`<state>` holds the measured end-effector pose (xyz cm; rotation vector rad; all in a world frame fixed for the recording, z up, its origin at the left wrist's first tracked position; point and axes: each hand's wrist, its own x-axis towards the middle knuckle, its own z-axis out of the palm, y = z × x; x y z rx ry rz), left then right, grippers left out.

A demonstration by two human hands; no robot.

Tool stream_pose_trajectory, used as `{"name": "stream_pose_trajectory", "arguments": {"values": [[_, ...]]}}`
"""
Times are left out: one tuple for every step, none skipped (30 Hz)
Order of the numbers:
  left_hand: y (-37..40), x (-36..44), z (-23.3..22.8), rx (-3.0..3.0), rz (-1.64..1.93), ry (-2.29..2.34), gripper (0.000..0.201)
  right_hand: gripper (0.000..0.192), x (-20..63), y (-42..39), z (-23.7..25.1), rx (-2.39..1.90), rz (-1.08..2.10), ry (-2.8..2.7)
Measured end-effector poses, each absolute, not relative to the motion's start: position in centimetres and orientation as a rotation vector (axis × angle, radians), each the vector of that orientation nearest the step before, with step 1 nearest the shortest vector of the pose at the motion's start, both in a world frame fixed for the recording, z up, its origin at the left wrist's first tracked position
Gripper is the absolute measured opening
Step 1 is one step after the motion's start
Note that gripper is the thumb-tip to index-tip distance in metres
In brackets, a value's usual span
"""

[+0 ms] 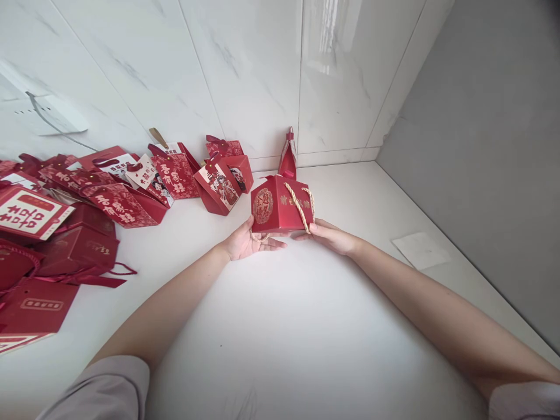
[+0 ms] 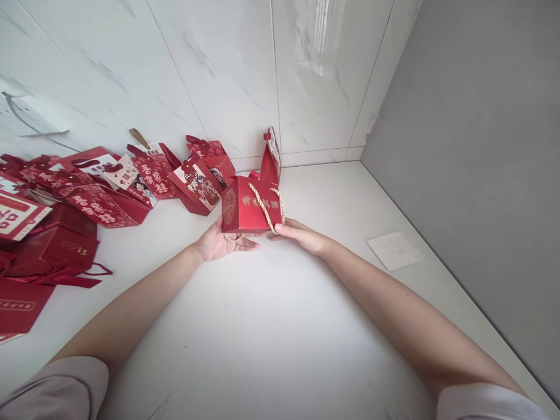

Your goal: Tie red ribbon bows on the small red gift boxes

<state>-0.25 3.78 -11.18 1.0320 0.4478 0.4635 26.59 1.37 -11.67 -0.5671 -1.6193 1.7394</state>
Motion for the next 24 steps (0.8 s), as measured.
{"name": "stream_pose_trajectory", "arguments": {"values": [[3.77,-0.18,-11.24,1.02,0.477,0.466,0.076,0.06,26.62,1.27,-11.6,-0.55,1.743,-1.632],[3.77,-0.09,-11.3,1.006,0.504,0.501,0.07,0.065,26.63,1.17,-11.54,-0.541,1.746,-1.639],[3.8,0.02,-11.34,0.999,0.544,0.547,0.063,0.069,26.59,1.09,-11.48,-0.539,1.744,-1.638],[3.83,0.14,-11.37,1.005,0.592,0.595,0.057,0.072,26.53,1.02,-11.42,-0.543,1.736,-1.625],[3.85,0.27,-11.38,1.022,0.651,0.637,0.05,0.073,26.43,0.96,-11.35,-0.554,1.724,-1.602],[3.86,0.38,-11.38,1.037,0.714,0.668,0.046,0.073,26.32,0.92,-11.27,-0.57,1.71,-1.571],[3.85,0.49,-11.38,1.042,0.771,0.687,0.044,0.073,26.19,0.9,-11.18,-0.589,1.696,-1.539],[3.81,0.57,-11.37,1.035,0.815,0.693,0.045,0.073,26.06,0.89,-11.11,-0.607,1.682,-1.514],[3.74,0.63,-11.37,1.019,0.841,0.687,0.049,0.075,25.94,0.89,-11.06,-0.619,1.665,-1.496],[3.64,0.67,-11.35,1.003,0.855,0.674,0.056,0.077,25.84,0.92,-11.05,-0.626,1.65,-1.49],[3.52,0.69,-11.34,0.999,0.86,0.657,0.064,0.079,25.77,0.96,-11.09,-0.628,1.638,-1.494],[3.38,0.71,-11.32,1.017,0.862,0.635,0.072,0.081,25.72,1.02,-11.17,-0.626,1.628,-1.503],[3.24,0.72,-11.29,1.055,0.861,0.612,0.076,0.083,25.71,1.09,-11.3,-0.626,1.62,-1.512],[3.12,0.73,-11.27,1.105,0.851,0.593,0.078,0.084,25.72,1.18,-11.45,-0.628,1.618,-1.52],[3.02,0.75,-11.25,1.155,0.839,0.582,0.079,0.085,25.75,1.27,-11.62,-0.633,1.62,-1.525],[2.95,0.77,-11.24,1.199,0.827,0.575,0.078,0.086,25.79,1.35,-11.77,-0.637,1.624,-1.528],[2.93,0.79,-11.24,1.233,0.813,0.572,0.076,0.088,25.84,1.43,-11.89,-0.638,1.628,-1.527],[2.94,0.81,-11.25,1.254,0.803,0.572,0.075,0.089,25.9,1.49,-11.97,-0.636,1.631,-1.525],[2.99,0.81,-11.27,1.263,0.797,0.576,0.073,0.089,25.95,1.54,-12.01,-0.633,1.635,-1.522],[3.07,0.8,-11.28,1.264,0.79,0.581,0.072,0.089,25.99,1.57,-12.0,-0.631,1.639,-1.518],[3.16,0.79,-11.29,1.261,0.781,0.586,0.07,0.088,26.04,1.57,-11.95,-0.632,1.643,-1.514],[3.25,0.77,-11.29,1.256,0.77,0.595,0.069,0.087,26.07,1.55,-11.87,-0.637,1.648,-1.509],[3.32,0.76,-11.28,1.253,0.762,0.605,0.069,0.087,26.1,1.52,-11.77,-0.644,1.652,-1.503],[3.38,0.75,-11.27,1.249,0.759,0.615,0.069,0.087,26.12,1.48,-11.67,-0.649,1.655,-1.499]]}}
